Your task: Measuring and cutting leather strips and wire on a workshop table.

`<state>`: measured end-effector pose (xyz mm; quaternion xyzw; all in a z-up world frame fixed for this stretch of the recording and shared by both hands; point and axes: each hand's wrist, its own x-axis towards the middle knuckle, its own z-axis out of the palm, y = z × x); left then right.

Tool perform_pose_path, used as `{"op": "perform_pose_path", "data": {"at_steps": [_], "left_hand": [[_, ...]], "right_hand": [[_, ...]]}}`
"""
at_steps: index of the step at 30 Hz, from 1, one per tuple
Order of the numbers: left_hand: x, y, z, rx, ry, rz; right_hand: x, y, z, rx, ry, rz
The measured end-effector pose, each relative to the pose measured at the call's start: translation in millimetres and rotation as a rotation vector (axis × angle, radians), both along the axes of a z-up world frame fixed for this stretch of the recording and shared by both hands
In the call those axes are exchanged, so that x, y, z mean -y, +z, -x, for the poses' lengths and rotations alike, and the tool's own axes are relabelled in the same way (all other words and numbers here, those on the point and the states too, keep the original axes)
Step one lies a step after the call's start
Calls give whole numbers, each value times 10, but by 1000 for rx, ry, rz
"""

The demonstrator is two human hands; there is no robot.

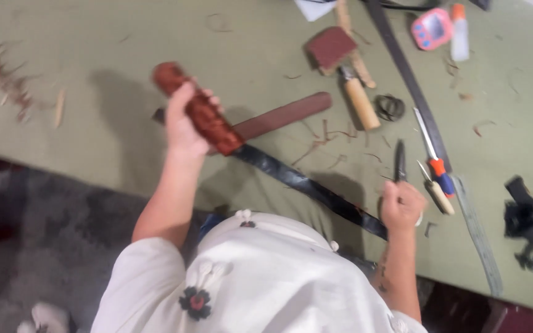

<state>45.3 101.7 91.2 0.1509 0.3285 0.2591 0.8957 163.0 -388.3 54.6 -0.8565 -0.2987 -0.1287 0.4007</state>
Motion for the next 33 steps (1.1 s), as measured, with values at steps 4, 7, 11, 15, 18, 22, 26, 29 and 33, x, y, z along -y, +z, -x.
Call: {"op": "perform_pose_path", "data": {"at_steps": [4,7,11,15,18,22,26,29,33], "left_hand": [[49,310,79,89,-29,51],[-14,322,90,91,-114,27],[0,242,93,69,-173,18],[-117,-45,68,62,-80,31],[-258,-59,166,5,-31,-21],[-291,101,274,6,-33,-46],[-181,198,278,-53,0,-55],[51,-152,184,-153,-73,-19],[712,-669,96,-275,-456,-54]], "right_hand": [[376,-70,-189,118,-132,67],[692,-34,-361,167,-148,-56],[1145,32,-462,262,-366,45],[1126,386,-340,294,-412,102],[918,675,-205,139,-379,-82],[988,641,-144,72,-663,14],[196,955,27,-153,-691,-180],[-325,542,80,-342,-559,-221],[-1085,250,372,-556,114,-511]]}}
